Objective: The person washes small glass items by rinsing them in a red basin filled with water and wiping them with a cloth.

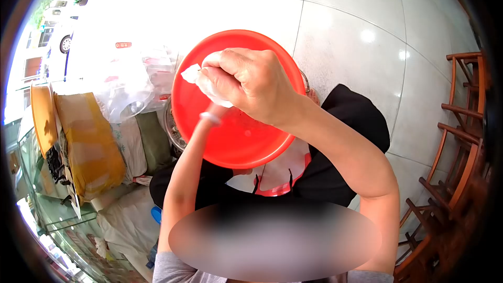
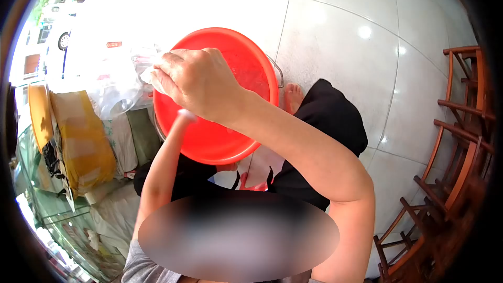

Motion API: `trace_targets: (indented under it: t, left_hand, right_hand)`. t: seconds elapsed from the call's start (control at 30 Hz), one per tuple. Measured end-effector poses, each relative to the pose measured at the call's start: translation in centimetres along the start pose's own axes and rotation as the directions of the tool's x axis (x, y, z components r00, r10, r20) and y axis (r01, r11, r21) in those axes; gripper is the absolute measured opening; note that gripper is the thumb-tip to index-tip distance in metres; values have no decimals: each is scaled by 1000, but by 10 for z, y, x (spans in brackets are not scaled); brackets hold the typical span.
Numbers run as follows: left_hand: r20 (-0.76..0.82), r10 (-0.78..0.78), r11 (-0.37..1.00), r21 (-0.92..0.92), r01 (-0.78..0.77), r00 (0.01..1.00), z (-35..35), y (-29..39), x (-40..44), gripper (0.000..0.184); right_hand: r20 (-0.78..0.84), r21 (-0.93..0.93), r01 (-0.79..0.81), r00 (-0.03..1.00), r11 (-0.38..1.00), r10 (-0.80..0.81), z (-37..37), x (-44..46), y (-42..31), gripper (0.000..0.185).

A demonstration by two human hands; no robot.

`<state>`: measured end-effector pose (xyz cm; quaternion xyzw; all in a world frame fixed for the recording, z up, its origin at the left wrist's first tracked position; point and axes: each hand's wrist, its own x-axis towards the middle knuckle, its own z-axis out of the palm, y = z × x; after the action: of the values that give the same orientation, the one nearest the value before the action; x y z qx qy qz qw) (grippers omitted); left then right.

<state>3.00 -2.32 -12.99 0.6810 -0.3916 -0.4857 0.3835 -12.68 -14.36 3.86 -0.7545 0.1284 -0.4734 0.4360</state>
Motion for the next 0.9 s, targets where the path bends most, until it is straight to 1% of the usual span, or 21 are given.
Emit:
trace_targets:
  t: [0.03,0.07,0.1,0.13,0.17,0.2,0.23,0.27,0.3,0.37,0.4,0.47,0.5,0.57,0.6,0.63,0.7,0.73,0.77,0.83,0.9]
  left_hand:
    - [-2,-11,968,250,12,1000,7,-38,6,45]
    - [-13,-21,956,293,24,1000,9,-55,7,46]
    - [6,-16,989,150,15,1000,13,-49,5,46]
    - [61,-43,981,-188,54,997,16,-27,0,47]
    - [178,-89,833,-526,171,980,17,-1,-5,48]
    - [293,-100,623,-727,290,951,19,12,-11,48]
    - [371,-76,480,-800,360,925,19,20,-16,49]
    - [433,-45,353,-836,419,901,21,26,-21,49]
    - [468,-26,288,-843,455,883,23,33,-26,50]
    - [485,-8,198,-856,477,875,26,49,-37,53]
    - [482,-5,198,-858,473,876,29,54,-42,53]
    - [489,20,119,-867,484,872,31,61,-51,56]
    - [484,21,123,-869,479,875,32,60,-54,56]
    - [542,47,72,-840,538,839,35,57,-59,57]
    - [548,69,42,-836,547,833,35,58,-62,57]
    - [545,72,44,-839,543,836,37,62,-65,57]
    - [524,55,-84,-846,527,850,42,74,-71,59]
    - [507,100,-55,-856,513,856,44,76,-72,63]
    - [503,104,-53,-859,510,858,46,80,-74,63]
    - [439,22,-77,-895,439,898,49,92,-79,63]
    - [416,4,-88,-906,415,909,51,101,-83,63]
  right_hand:
    - [10,-1,11,1000,1000,-11,3,-2,1,6]
    - [13,-110,114,993,987,-113,5,-4,3,7]
    - [2,-75,78,997,994,-78,0,-3,-1,7]
    - [-10,-39,42,999,998,-43,-6,-1,-5,8]
    - [-13,-32,30,999,999,-31,-11,1,-5,8]
    - [-9,-54,43,999,998,-44,-15,2,-4,8]
    - [-6,-78,76,997,994,-77,-16,3,-3,8]
    - [-19,-43,-23,1000,999,22,-13,1,1,8]
    - [-18,-38,-7,1000,999,7,-13,1,2,8]
    - [3,-48,-47,999,998,47,-15,1,0,8]
    - [12,-40,-44,999,998,45,-16,1,-1,8]
    - [4,-34,-50,999,998,50,-17,0,1,8]
    - [-6,-31,-61,998,998,61,-17,0,1,8]
    - [-5,-27,-64,998,998,64,-19,1,1,8]
    - [-9,-37,-63,998,997,63,-19,1,2,8]
    - [-13,-47,-62,998,997,62,-19,1,3,9]
    - [-12,-42,-50,999,998,50,-19,1,4,9]
    - [-16,-49,-56,998,997,55,-18,1,3,8]
    - [-19,-56,-63,998,996,62,-18,1,3,8]
    - [-18,-58,-54,998,997,53,-17,1,5,8]
    - [-16,-59,-49,999,997,48,-17,0,6,8]
